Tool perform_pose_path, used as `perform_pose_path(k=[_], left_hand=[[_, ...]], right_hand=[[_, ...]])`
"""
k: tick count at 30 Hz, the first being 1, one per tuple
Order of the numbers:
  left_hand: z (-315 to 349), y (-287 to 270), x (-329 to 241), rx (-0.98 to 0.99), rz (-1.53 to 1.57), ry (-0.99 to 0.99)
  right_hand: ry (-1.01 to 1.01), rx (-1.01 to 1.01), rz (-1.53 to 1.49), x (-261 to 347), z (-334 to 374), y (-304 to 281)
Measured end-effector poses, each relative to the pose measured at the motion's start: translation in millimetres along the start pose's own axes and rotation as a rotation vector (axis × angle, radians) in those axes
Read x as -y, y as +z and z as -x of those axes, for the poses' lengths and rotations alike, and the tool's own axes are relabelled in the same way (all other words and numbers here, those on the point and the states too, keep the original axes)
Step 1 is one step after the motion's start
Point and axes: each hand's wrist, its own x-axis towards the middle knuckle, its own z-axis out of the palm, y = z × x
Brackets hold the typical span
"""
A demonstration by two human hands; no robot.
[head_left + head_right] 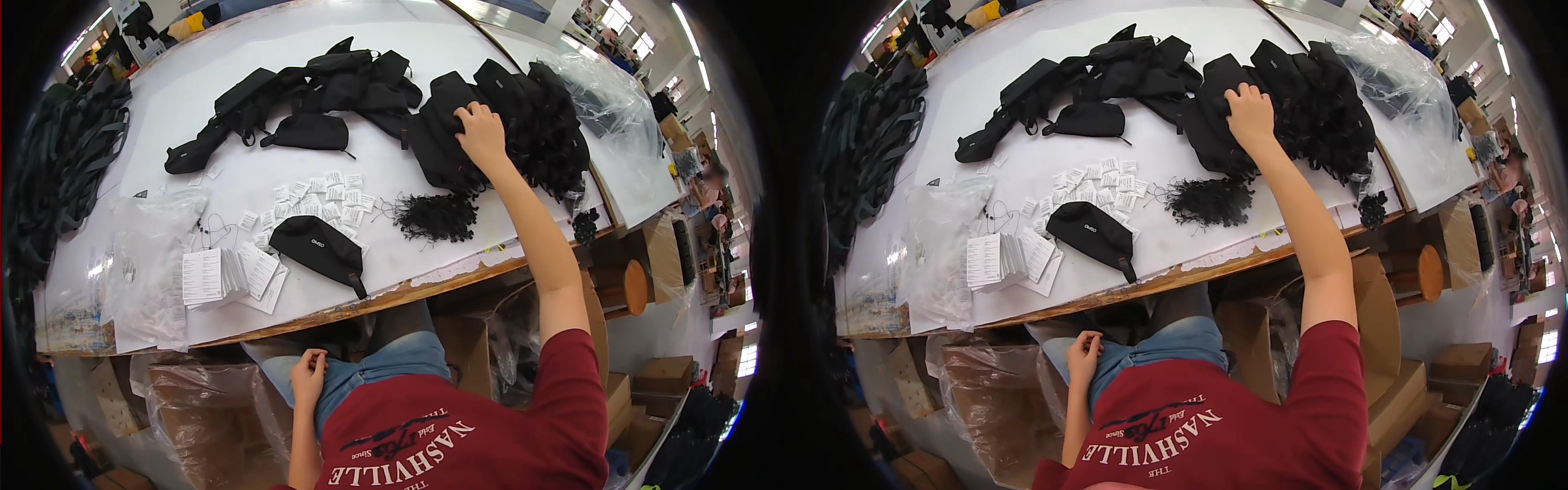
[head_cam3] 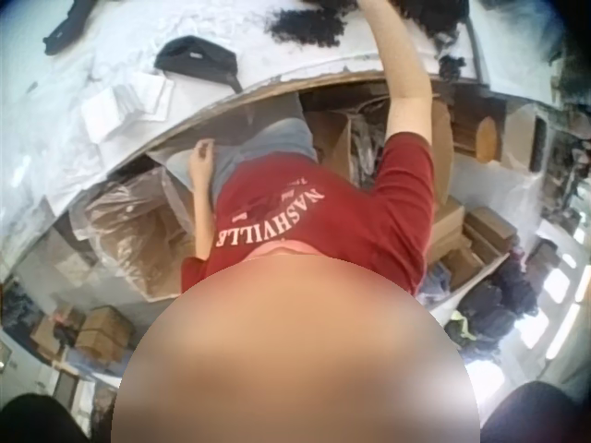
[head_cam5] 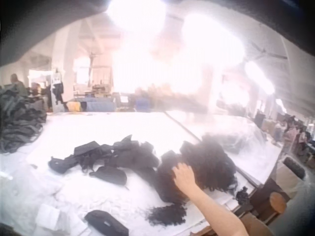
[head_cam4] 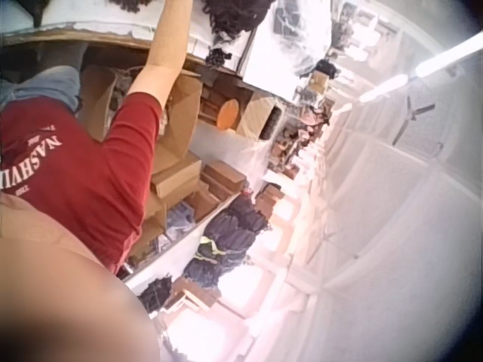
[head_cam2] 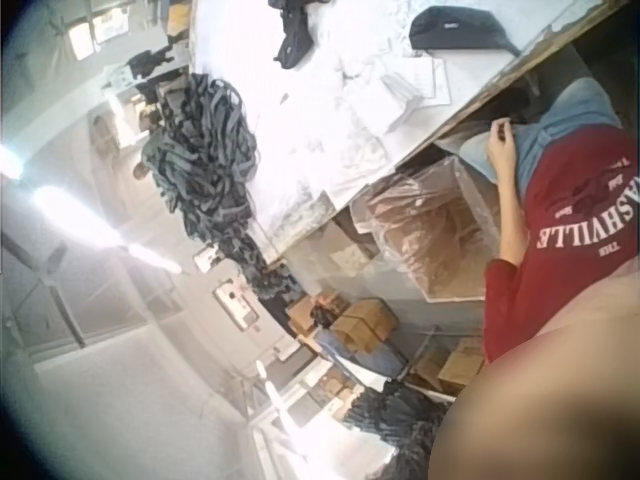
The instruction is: Assembling black eyewear cases by inserting tags and cleaning cloths.
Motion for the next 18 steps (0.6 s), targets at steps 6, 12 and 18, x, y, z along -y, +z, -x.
perform_pose_path(k=[6,12,18], left_hand=[[1,2,0,-0.032,0.038,0.018],[1,-1,5,-0.012,-0.002,0.007],[1,-3,-2,0.000,-0.019,0.018]], right_hand=[[0.317,-0.371,-0.352,-32,-19,-21],[0.579,-0.270,-0.168,-70,-7,-25],[0.342,-0.328,0.026,-70,-1,-24]])
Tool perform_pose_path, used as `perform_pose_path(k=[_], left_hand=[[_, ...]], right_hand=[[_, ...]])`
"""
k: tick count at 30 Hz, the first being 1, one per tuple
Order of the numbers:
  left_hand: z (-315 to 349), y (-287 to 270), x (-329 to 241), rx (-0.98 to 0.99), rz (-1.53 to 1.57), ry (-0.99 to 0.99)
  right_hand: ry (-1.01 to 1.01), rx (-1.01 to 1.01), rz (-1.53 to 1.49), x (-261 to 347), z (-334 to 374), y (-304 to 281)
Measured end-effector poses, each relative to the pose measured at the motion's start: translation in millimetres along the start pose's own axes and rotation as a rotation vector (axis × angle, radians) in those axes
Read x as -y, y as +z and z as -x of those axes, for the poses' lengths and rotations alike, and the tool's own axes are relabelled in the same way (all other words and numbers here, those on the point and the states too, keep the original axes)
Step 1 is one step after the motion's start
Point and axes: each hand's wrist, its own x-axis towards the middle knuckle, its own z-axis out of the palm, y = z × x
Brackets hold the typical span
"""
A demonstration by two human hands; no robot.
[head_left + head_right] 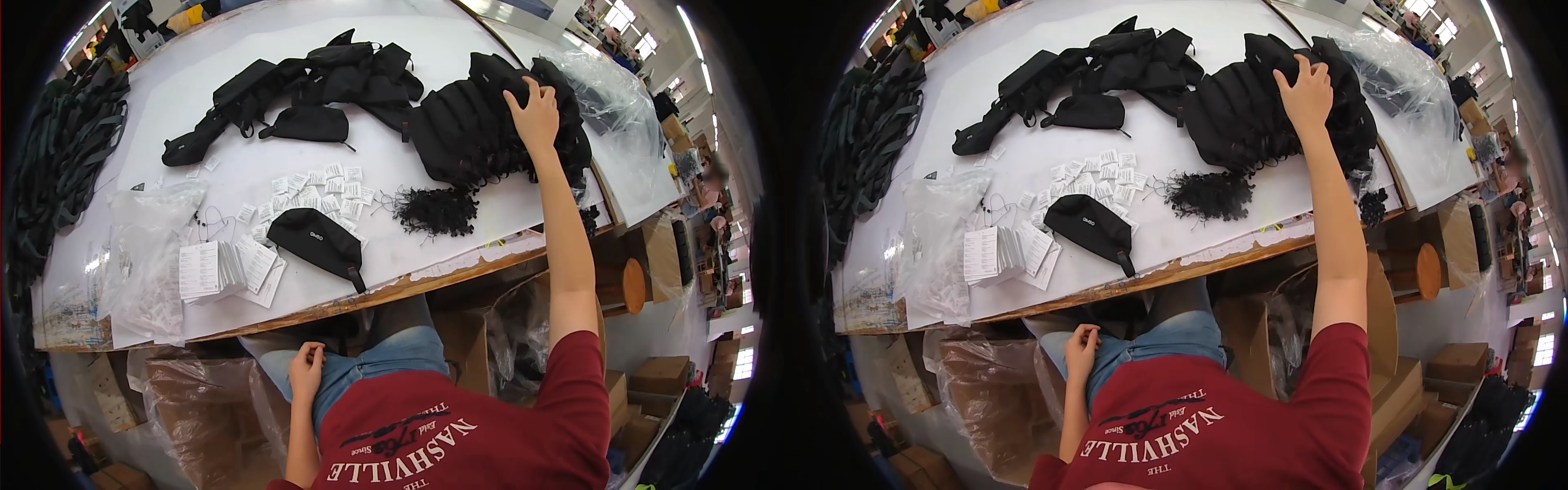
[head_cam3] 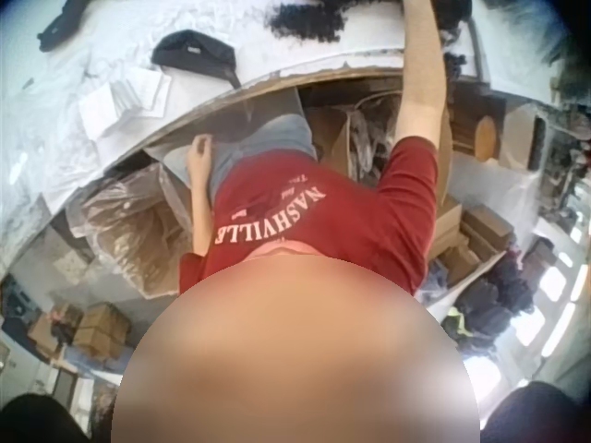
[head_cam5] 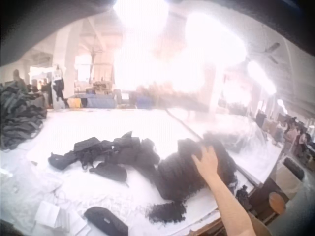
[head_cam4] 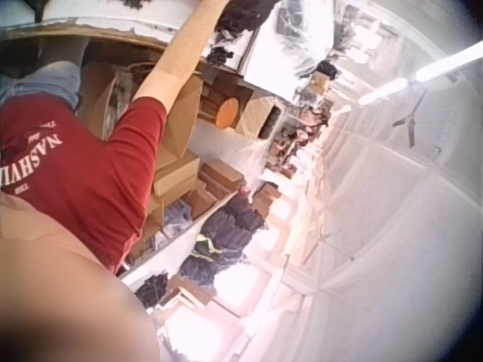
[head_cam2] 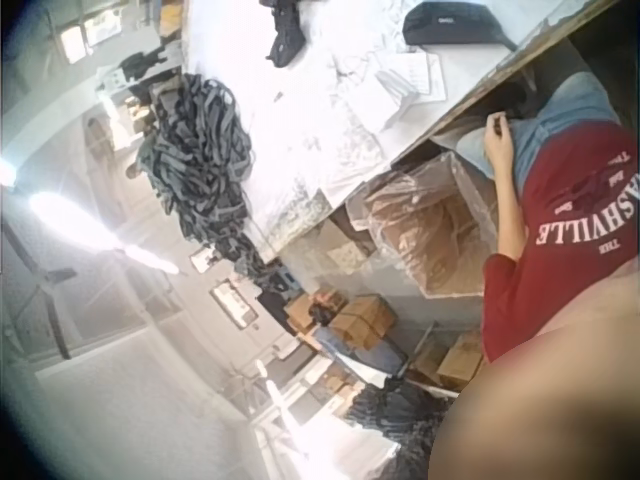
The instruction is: Assembling black eyewear cases by inserting tags and cleaning cloths.
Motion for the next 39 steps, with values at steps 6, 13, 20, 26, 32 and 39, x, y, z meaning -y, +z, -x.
perform_pose_path(k=[6,13,20,26,32,39], left_hand=[[-3,2,-2,0.003,-0.004,-0.001],[-2,1,3,0.014,-0.030,-0.037],[1,-1,4,-0.005,-0.004,-0.026],[-1,2,4,0.001,-0.010,-0.010],[-3,5,4,-0.003,0.006,-0.017],[0,1,2,-0.037,-0.032,-0.014]], right_hand=[[-0.149,-0.162,-0.048,28,-11,-15],[-0.236,0.331,-0.003,34,7,5],[0.205,0.211,-0.400,20,-7,22],[0.398,0.241,-0.409,-15,3,12],[0.048,-0.004,-0.209,11,3,-7],[-0.266,0.603,-0.645,123,87,-18]])
